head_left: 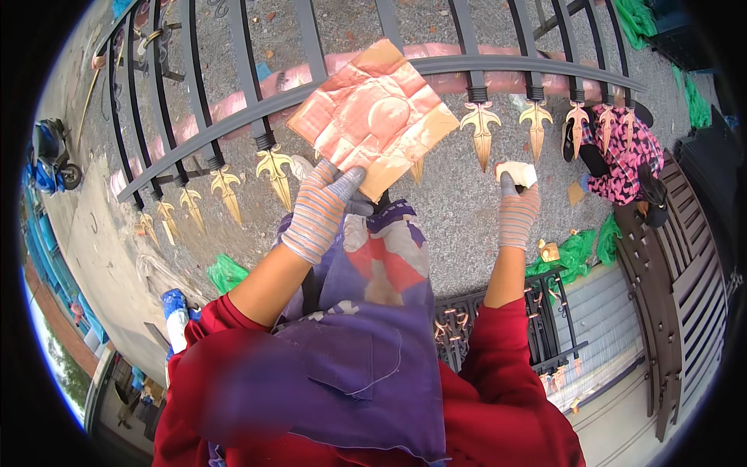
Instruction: The person uses a small abrasive block to rub and polish decorative metal spearhead ornaments attached to a black metal gate. They hold a copper-colored sheet in the left hand and rub the ornaments one by one with the block in the right hand, moving along the gate's horizontal bar.
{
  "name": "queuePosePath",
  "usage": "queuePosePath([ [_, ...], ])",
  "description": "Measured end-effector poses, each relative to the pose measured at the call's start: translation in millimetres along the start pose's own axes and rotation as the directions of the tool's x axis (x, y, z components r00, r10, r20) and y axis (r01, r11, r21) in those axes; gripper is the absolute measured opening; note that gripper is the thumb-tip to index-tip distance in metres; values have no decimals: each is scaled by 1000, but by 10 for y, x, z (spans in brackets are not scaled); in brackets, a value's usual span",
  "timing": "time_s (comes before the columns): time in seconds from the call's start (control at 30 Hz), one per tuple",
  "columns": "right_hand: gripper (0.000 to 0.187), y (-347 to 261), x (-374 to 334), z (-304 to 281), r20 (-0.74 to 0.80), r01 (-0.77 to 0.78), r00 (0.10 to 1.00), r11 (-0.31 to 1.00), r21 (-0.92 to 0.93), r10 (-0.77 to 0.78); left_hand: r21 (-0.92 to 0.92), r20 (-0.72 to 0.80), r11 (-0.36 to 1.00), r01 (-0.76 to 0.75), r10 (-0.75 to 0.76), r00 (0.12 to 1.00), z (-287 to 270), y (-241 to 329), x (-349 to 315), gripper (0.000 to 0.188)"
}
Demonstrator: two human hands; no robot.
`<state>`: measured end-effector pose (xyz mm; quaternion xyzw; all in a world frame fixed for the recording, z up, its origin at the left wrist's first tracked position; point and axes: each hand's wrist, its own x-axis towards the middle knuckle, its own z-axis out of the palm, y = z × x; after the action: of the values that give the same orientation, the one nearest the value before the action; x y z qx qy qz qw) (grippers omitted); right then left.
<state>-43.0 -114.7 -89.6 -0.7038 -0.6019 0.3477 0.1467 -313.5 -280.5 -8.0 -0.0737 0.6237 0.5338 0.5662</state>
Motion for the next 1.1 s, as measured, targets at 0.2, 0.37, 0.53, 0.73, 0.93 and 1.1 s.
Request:
queuePosePath([
  [0.2,27,-986,-415,-51,144,196,956,921,336,-256,-109,82,992,63,-54,995,270,-76,44,26],
  [0.37,24,-1114,-615,111,154,441,875,887,134,-459,-23,139,999,-22,25,990,322,-183,114,31],
  [0.53,30,-1285,-660,193,221,638,742,768,56,-632,-43,197,999,-23,31,980,367,-212,85,37],
  [0.73,34,-940,-674,187,368,708,676,424,-565,-639,117,84,979,-168,159,984,313,-451,157,24],
  [0.93,23,-1137,-594,70,296,680,719,724,-116,-629,54,88,993,-106,102,991,373,-242,73,20],
  [1.1,29,-1065,-633,73,344,670,727,723,-168,-594,179,210,963,-200,162,964,316,-288,104,32],
])
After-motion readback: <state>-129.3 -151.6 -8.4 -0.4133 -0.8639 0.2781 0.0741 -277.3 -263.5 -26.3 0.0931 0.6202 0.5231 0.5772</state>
